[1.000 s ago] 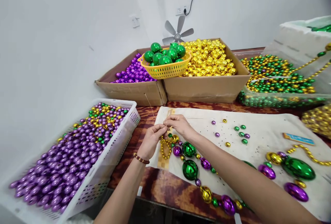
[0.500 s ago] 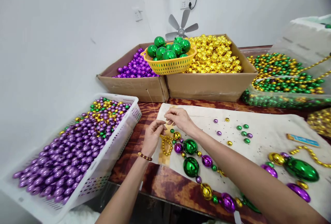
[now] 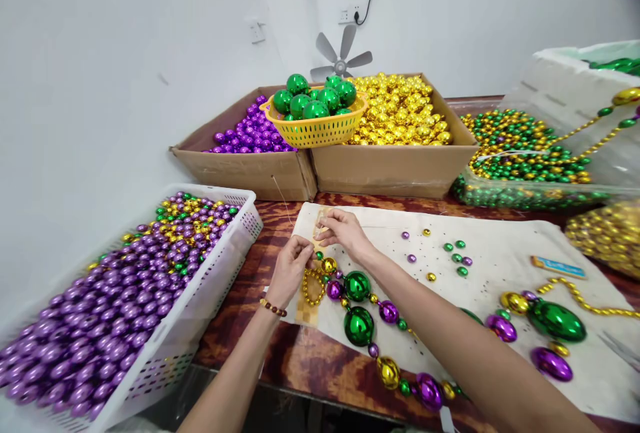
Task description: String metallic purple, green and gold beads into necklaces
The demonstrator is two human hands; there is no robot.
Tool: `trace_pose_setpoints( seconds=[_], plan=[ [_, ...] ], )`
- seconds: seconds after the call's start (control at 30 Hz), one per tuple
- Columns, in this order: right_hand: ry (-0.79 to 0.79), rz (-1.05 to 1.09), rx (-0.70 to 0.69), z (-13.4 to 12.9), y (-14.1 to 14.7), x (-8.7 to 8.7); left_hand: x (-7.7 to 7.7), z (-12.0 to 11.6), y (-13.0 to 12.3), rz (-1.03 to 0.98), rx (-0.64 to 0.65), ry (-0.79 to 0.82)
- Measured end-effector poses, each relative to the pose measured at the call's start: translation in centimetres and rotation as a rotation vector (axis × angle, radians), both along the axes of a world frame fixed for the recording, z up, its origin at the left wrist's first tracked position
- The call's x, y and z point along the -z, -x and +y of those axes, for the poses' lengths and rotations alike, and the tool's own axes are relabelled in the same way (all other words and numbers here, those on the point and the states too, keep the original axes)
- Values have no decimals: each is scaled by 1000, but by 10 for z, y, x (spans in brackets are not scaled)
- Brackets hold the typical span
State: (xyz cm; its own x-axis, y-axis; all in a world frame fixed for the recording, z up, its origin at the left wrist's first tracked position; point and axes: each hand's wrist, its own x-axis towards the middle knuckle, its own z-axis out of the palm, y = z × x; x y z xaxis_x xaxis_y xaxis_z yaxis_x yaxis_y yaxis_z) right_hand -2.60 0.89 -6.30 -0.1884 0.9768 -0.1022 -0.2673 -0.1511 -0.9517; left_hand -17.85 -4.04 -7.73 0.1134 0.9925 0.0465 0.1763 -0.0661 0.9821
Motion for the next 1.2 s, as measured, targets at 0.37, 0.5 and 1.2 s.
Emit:
trace_pose_setpoints(
  seconds=[0.37, 0.5, 1.2],
  plan=[
    [-74, -38, -180, -46, -14, 4, -4, 6, 10, -229, 7, 236],
    [-131, -131, -505, -69, -43, -19, -12, 9, 17, -274, 62, 310],
    [94, -102, -890, 9, -32, -1, -41, -1, 15, 572, 315, -499]
  ],
)
